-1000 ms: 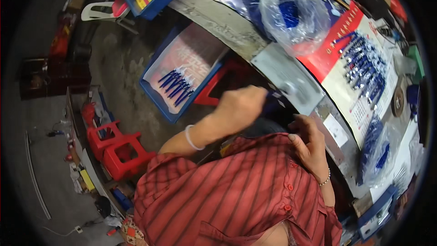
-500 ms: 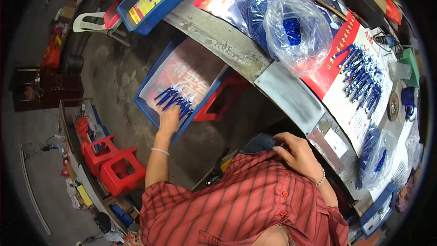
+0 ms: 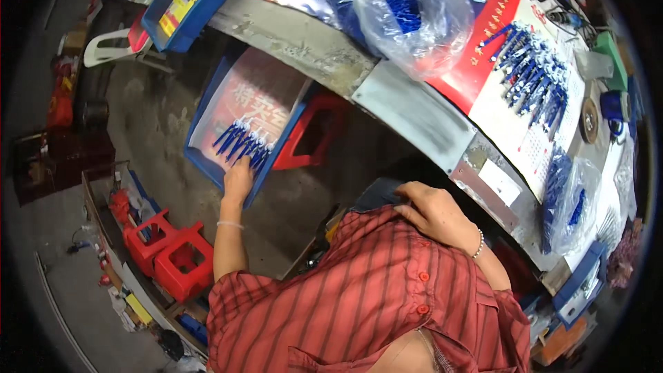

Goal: Assembling small blue plastic tools by attaching white tips to the blue bodies.

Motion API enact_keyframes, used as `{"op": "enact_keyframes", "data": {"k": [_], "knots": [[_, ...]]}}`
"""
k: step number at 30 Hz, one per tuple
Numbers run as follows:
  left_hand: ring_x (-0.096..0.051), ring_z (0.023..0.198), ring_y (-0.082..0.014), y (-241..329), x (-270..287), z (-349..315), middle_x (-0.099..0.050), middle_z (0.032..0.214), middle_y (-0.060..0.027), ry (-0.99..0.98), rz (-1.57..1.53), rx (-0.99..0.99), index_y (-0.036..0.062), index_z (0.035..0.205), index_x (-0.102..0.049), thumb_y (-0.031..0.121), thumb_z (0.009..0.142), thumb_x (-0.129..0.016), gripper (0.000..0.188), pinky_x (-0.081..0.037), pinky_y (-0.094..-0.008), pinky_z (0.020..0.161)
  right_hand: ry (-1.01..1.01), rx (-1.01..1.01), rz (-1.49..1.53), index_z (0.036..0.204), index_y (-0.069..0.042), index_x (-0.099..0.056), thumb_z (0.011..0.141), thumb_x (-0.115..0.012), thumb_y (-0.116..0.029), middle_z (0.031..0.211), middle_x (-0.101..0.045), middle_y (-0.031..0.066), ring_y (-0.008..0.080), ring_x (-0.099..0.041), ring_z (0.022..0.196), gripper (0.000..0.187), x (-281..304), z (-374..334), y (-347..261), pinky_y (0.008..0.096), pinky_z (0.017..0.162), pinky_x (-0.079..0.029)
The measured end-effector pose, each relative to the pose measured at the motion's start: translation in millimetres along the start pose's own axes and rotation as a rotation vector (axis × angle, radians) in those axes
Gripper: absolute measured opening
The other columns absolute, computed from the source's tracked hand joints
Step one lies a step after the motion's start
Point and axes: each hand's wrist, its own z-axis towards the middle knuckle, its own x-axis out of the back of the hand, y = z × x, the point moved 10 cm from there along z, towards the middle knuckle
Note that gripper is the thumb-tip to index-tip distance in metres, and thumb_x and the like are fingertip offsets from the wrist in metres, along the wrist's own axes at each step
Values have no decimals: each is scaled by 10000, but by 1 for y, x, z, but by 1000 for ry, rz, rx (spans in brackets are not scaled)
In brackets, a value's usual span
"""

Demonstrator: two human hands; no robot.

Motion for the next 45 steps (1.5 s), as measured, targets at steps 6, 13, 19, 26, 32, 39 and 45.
{"op": "enact_keyframes", "data": {"k": [6,13,19,26,32,39,45], "knots": [[-607,869,-389,1,22,1,-624,939,-218,152,-88,-23,47,1014,-564,118,806,-576,220,-471,-482,737,44,-102,33,1024,21,-554,825,-626,-119,910,-599,186,357,-602,807,254,6,-9,4,376,705,-485],[-587,940,-381,10,33,8,-626,961,-201,122,-195,13,53,979,-609,113,814,-553,185,-476,-445,780,35,-73,8,1021,20,-559,819,-631,-122,923,-594,184,356,-601,808,257,9,-9,3,384,698,-486],[-614,820,-401,10,3,22,-629,871,-227,-67,10,2,30,847,-610,105,795,-511,134,-480,-497,691,83,-50,-47,1024,17,-554,820,-615,-144,951,-592,192,362,-593,835,267,21,-13,7,399,725,-482],[-589,768,-422,-28,-10,14,-600,747,-231,2,16,-21,39,775,-557,57,740,-536,45,-442,-495,644,103,-23,-51,1038,-4,-558,832,-613,-164,947,-600,175,359,-590,841,267,66,-16,-2,392,731,-481],[-583,787,-426,23,47,8,-614,828,-225,109,104,51,22,843,-571,89,774,-587,98,-450,-491,674,620,-130,-254,986,-11,-612,841,-608,-94,839,-636,108,195,-622,754,168,207,-15,31,306,627,-483],[-591,832,-388,201,136,-23,-606,909,-199,172,-360,-365,5,985,-586,83,826,-594,178,-471,-420,702,511,-50,-855,942,-14,-556,799,-546,-71,923,-583,157,337,-590,890,154,272,74,87,407,738,-491],[-601,801,-333,290,140,-59,-598,894,-146,60,-586,-724,16,965,-583,44,798,-616,172,-497,-380,665,89,-14,-1214,966,-32,-487,770,-609,-91,936,-544,124,294,-587,911,238,243,118,107,373,735,-492]]}}
